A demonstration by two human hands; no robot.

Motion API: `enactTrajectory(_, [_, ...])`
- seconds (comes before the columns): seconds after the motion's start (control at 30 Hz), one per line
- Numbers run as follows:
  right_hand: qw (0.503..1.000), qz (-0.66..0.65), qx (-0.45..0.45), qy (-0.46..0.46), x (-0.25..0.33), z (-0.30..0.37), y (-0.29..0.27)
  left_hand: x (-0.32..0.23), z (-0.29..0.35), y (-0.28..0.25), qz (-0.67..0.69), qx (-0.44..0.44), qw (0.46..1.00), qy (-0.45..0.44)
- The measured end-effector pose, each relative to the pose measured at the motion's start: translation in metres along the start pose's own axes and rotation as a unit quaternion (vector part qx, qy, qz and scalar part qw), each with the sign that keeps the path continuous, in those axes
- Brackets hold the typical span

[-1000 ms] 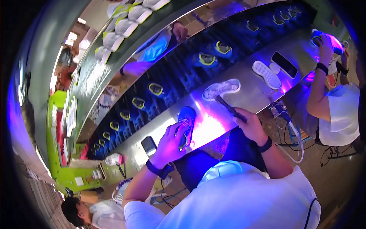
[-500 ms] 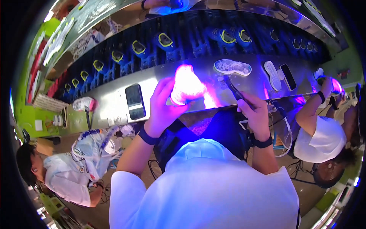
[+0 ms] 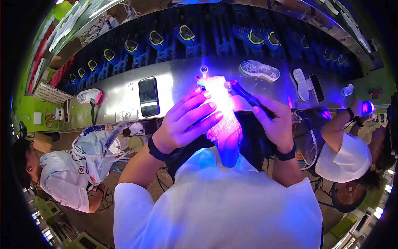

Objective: Applying adhesive or primer to shoe components using a brush under a UV light.

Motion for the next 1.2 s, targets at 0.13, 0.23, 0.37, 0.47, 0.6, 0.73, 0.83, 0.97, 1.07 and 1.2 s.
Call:
enactTrajectory(0.13, [0.997, -0.048, 0.035, 0.058, -0.010, 0.017, -0.003, 0.000, -0.001, 0.009, -0.011, 0.019, 1.000, 0.004])
enactTrajectory(0.23, [0.977, -0.147, 0.088, 0.124, -0.010, 0.036, -0.012, 0.002, -0.003, 0.016, -0.017, 0.032, 0.999, -0.005])
enactTrajectory(0.37, [0.969, -0.155, 0.116, 0.156, -0.010, 0.042, -0.035, 0.004, -0.006, 0.027, -0.017, 0.038, 0.999, 0.019])
enactTrajectory(0.47, [0.986, -0.084, 0.045, 0.137, -0.019, 0.033, -0.031, -0.001, -0.014, 0.034, -0.008, 0.053, 0.998, 0.035])
enactTrajectory(0.6, [0.984, -0.116, 0.051, 0.128, -0.027, 0.033, -0.033, 0.001, -0.016, 0.040, -0.006, 0.055, 0.998, -0.005])
enactTrajectory(0.73, [0.961, -0.182, 0.130, 0.162, -0.036, 0.044, -0.043, 0.006, -0.013, 0.043, -0.010, 0.083, 0.995, -0.056])
enactTrajectory(0.83, [0.960, -0.163, 0.129, 0.187, -0.041, 0.048, -0.045, 0.007, -0.010, 0.051, 0.001, 0.087, 0.993, -0.086])
enactTrajectory(0.97, [0.954, -0.173, 0.122, 0.214, -0.051, 0.050, -0.042, 0.006, -0.009, 0.055, 0.015, 0.086, 0.987, -0.137])
enactTrajectory(1.07, [0.951, -0.180, 0.118, 0.221, -0.056, 0.050, -0.037, 0.006, -0.006, 0.056, 0.023, 0.085, 0.981, -0.171])
enactTrajectory(1.2, [0.945, -0.204, 0.112, 0.229, -0.063, 0.055, -0.027, 0.006, 0.005, 0.058, 0.054, 0.084, 0.969, -0.227])
Point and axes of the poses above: each hand's wrist, its own z-axis away from the middle knuckle, its own y-axis out of the palm, x = y × z, the point moved 1 cm from there along -z, towards the middle knuckle, and after that the axes turned 5 degrees about x, right-handed, at the moved point
